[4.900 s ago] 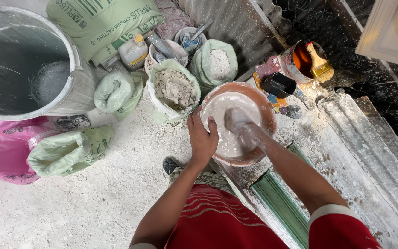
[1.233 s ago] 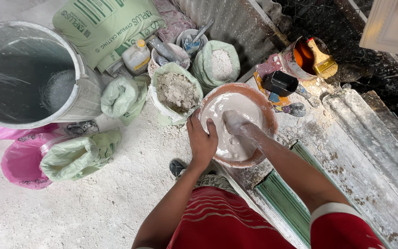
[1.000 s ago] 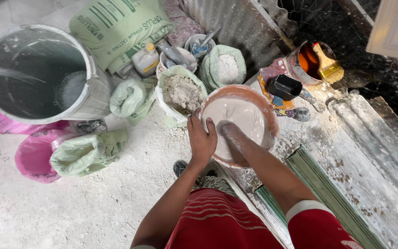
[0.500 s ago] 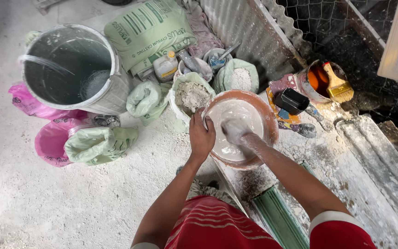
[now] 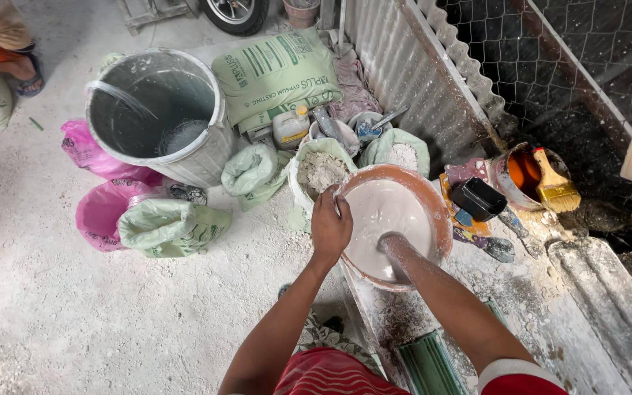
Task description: The person scoops white powder from a bag into a bucket, adds water from a tap, and mixes the contents by hand. They also handle a bundle of white fibers, placing it into a larger bucket.
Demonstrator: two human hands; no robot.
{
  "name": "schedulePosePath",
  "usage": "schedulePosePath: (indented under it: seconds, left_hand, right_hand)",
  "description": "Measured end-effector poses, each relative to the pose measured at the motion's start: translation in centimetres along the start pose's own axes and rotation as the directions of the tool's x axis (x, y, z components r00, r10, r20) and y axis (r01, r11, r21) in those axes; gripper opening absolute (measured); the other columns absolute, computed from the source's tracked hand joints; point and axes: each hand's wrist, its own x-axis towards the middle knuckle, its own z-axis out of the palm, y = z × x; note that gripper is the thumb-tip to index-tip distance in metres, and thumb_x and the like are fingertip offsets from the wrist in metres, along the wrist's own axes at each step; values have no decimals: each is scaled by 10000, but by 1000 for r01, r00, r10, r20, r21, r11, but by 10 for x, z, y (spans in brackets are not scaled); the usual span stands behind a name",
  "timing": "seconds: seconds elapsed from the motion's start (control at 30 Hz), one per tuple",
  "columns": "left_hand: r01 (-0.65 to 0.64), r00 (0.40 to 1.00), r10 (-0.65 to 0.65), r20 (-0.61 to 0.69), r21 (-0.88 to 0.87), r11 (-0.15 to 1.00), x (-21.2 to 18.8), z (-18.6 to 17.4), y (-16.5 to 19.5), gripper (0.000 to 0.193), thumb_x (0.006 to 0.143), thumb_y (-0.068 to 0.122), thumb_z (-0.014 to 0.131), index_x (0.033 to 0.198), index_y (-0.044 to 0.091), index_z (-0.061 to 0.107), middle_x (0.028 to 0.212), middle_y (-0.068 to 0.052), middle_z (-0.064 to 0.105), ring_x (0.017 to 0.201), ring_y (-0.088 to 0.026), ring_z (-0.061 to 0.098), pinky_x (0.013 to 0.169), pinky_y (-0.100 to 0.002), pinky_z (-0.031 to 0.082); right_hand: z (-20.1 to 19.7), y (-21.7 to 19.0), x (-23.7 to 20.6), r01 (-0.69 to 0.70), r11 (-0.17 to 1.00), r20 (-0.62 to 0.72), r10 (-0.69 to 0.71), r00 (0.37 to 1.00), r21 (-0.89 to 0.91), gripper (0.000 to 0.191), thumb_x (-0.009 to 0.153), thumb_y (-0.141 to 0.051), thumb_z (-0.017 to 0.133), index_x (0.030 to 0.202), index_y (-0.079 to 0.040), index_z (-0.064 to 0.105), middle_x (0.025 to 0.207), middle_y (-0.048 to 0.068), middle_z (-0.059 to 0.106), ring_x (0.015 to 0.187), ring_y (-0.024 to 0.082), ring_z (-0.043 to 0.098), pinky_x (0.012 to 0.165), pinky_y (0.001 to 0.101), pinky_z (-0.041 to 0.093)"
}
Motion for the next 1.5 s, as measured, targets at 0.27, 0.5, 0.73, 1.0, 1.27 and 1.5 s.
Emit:
schedulePosePath:
  seconds: [0.27, 0.5, 0.73, 1.0, 1.27, 1.5]
  left_hand:
    - [-3, 1000, 3, -30, 20, 1000, -2, 0, -1, 297, 985, 120, 534, 1219, -33, 633, 1105, -274, 686, 993, -457, 660, 881, -506, 518]
    - [13, 999, -11, -40, 38, 999, -2, 1, 0, 287, 976, 108, 543, 1206, -32, 641, 1095, -275, 687, 982, -456, 661, 871, -504, 519]
    - [-18, 997, 21, -79, 33, 999, -2, 0, -3, 273, 970, 91, 545, 1192, -32, 647, 1098, -263, 698, 982, -451, 664, 869, -501, 522]
    - [29, 997, -29, -66, 10, 1000, 1, -1, -4, 259, 972, 90, 542, 1154, -50, 662, 1074, -279, 700, 957, -457, 672, 868, -504, 527]
    - [23, 998, -23, -61, -1, 1000, -3, -5, -4, 258, 987, 97, 532, 1158, -47, 660, 1092, -269, 702, 974, -450, 670, 868, -497, 525]
    - [60, 995, -61, -73, -18, 998, -1, -8, -1, 271, 993, 113, 531, 1173, -41, 662, 1114, -261, 703, 994, -438, 675, 878, -490, 528]
  right_hand:
    - [-13, -8, -3, 68, 997, -169, -60, 984, 43, 295, 839, -78, 562, 1102, -7, 676, 1122, 225, 699, 1071, 347, 680, 951, 449, 537]
    - [-2, -14, 3, 40, 998, -176, -31, 984, 47, 294, 842, -84, 563, 1103, -10, 676, 1121, 223, 699, 1070, 346, 680, 950, 449, 537]
    - [17, -17, 10, 46, 999, -44, -46, 998, -1, 293, 844, -89, 564, 1104, -13, 677, 1121, 222, 699, 1068, 345, 681, 949, 449, 538]
    - [-6, -8, 3, 181, 981, -197, -164, 967, 71, 292, 847, -96, 566, 1105, -16, 678, 1120, 221, 699, 1066, 345, 681, 948, 449, 538]
    - [-4, 49, -3, 43, 999, -28, -42, 999, 10, 291, 850, -102, 567, 1106, -20, 679, 1120, 219, 699, 1065, 344, 682, 947, 449, 539]
    - [17, 18, 11, 29, 999, 5, -29, 1000, -30, 290, 852, -108, 569, 1107, -22, 679, 1119, 218, 699, 1063, 343, 682, 946, 449, 539]
